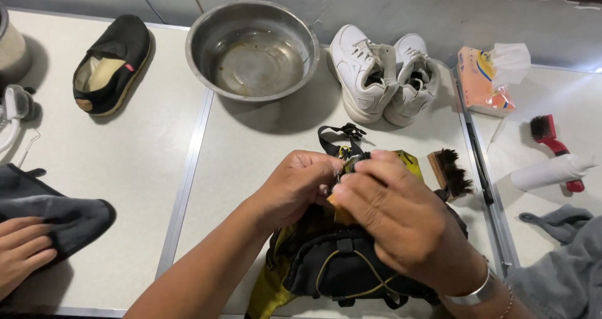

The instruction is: Cleaning a small yellow pouch using cleaning foam, a brush, and a cloth on a workbench.

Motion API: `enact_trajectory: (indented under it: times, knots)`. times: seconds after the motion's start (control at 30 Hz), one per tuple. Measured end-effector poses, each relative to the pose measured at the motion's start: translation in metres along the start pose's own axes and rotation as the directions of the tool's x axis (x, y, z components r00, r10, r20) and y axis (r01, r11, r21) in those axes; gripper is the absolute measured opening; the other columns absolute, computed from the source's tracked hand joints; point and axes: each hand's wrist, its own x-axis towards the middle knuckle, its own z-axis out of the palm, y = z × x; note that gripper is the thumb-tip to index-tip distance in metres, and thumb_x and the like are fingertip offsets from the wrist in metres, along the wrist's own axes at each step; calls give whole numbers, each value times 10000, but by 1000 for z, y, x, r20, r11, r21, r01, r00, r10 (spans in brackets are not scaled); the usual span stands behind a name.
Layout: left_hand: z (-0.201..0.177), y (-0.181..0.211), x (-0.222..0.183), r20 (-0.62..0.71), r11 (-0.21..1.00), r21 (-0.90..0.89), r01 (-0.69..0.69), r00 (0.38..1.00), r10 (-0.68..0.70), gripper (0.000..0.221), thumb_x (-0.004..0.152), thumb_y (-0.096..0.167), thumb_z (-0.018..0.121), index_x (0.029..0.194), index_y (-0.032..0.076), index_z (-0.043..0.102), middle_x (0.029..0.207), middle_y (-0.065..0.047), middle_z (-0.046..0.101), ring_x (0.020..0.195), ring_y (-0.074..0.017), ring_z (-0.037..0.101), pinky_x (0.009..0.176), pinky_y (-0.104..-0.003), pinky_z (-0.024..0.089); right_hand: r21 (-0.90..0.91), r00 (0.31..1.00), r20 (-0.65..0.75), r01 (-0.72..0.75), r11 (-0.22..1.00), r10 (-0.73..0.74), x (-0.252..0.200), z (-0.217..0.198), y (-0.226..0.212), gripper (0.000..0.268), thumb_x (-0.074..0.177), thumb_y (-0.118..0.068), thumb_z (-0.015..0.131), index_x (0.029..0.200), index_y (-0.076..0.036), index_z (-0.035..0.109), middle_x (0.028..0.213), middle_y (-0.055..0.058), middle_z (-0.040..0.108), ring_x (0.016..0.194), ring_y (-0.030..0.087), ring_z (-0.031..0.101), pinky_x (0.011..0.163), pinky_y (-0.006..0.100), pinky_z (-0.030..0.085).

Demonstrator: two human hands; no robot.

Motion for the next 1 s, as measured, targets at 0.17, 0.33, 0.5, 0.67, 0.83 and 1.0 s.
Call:
enact_trajectory:
  times: [0.17, 0.33, 0.5, 0.67, 0.83, 1.0]
  knots:
    - [-2, -3, -3, 42, 997, -71, -3, 999, 6, 409, 971, 145, 550, 595, 138, 389, 625, 12, 297, 582, -136, 317, 536, -258, 263, 61, 984, 113, -142, 988, 134, 11, -12, 10, 505, 705, 248, 278, 1092, 110, 572, 1028, 174, 598, 948, 371, 520, 1007, 523, 489]
    - [-7, -8, 3, -42, 999, -9, 35, 998, -36, 297, 971, 184, 589, 688, 96, 601, 614, 30, 422, 572, -71, 421, 544, -223, 482, 57, 992, 127, 10, 998, -17, -18, 0, 3, 441, 849, 186, 398, 1248, 131, 581, 1258, 288, 628, 1177, 501, 577, 1119, 724, 471]
    - [-1, -3, 1, 25, 1000, -27, 2, 1000, -1, 316, 969, 156, 538, 656, 132, 498, 622, 32, 388, 595, -94, 385, 539, -229, 349, -33, 997, 2, -76, 997, 76, -17, 1, 8, 329, 932, 168, 417, 1200, 156, 608, 1189, 286, 650, 1077, 506, 604, 1055, 664, 504]
    - [-5, -7, 3, 20, 994, -110, -5, 1000, 7, 300, 985, 200, 602, 698, 116, 584, 615, 34, 432, 576, -74, 372, 539, -212, 315, -6, 995, 84, -56, 998, 56, -14, 0, 7, 489, 817, 230, 375, 1231, 104, 603, 1216, 234, 623, 1118, 458, 571, 1133, 677, 456]
    - [-7, -13, 2, 21, 993, -113, -21, 999, 24, 233, 1001, 245, 624, 825, 91, 624, 650, 50, 496, 555, -33, 421, 499, -170, 356, 38, 997, 76, -13, 999, 10, -6, 6, -17, 241, 994, 2, 497, 1139, 96, 665, 1177, 216, 675, 1117, 444, 617, 1056, 667, 506]
    - [-7, -15, 4, 26, 988, -149, 36, 999, -32, 204, 1018, 278, 584, 890, 120, 578, 736, 20, 524, 644, -102, 500, 599, -243, 438, 15, 992, 13, -123, 992, 122, 9, -6, 0, 404, 735, 269, 311, 959, 71, 583, 916, 176, 582, 867, 326, 511, 830, 481, 462]
